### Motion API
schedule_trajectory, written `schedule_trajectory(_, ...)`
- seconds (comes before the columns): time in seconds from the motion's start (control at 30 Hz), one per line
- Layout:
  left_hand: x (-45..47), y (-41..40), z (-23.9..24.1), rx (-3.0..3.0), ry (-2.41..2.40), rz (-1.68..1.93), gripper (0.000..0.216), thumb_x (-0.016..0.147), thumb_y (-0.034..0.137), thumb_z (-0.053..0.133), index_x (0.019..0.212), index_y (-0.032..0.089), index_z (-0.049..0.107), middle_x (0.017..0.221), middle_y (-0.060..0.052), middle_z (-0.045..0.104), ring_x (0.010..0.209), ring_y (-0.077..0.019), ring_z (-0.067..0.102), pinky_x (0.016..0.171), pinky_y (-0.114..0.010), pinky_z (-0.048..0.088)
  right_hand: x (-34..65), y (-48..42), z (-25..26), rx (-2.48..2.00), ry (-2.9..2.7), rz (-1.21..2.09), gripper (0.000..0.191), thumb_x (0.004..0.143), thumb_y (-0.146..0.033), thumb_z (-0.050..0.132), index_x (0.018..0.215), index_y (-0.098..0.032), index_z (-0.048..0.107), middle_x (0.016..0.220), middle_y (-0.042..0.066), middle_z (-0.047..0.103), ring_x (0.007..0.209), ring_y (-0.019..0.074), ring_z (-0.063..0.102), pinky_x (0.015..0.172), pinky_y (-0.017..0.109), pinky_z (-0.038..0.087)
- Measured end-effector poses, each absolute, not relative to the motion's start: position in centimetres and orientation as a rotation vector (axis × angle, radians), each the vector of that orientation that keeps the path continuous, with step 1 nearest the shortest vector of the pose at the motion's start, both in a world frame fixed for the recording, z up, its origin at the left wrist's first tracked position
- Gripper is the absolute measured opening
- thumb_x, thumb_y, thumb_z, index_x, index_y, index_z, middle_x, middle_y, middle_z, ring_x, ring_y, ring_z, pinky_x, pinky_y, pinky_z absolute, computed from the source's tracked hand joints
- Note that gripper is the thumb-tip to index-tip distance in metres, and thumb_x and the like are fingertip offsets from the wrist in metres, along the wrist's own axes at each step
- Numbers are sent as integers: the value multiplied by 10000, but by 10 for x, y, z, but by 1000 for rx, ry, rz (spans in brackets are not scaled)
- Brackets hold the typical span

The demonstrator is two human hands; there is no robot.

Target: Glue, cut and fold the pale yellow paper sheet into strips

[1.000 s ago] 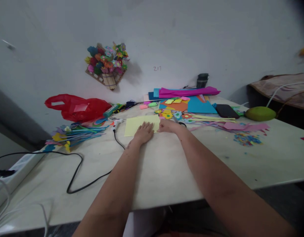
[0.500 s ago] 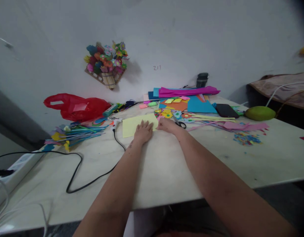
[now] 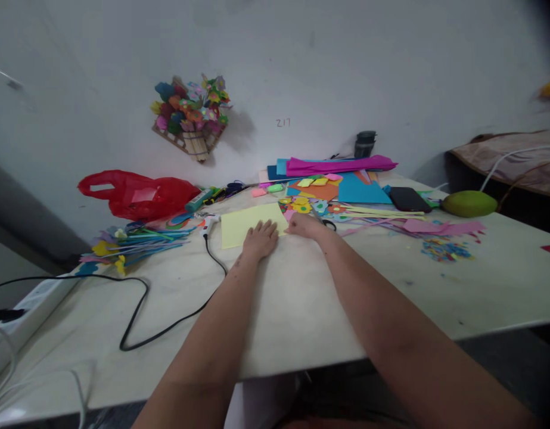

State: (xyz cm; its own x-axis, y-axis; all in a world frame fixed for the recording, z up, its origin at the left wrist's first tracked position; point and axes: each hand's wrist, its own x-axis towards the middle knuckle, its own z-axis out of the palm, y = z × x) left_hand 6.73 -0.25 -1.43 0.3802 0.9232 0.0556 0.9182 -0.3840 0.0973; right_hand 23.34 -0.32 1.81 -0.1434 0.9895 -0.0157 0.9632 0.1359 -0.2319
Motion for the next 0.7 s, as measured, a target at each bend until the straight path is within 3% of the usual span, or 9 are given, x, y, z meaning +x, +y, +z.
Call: schedule_trajectory(0.7, 68, -1, -12, 2531, 1730, 130, 523, 867, 411, 175, 1371, 294, 255, 1460, 47, 193, 1340, -213, 138, 1057, -482, 156, 231, -4, 20, -1997, -2257, 301, 259, 757, -377, 552, 876, -180, 672, 867, 73, 667, 775, 176, 604, 611, 231, 408)
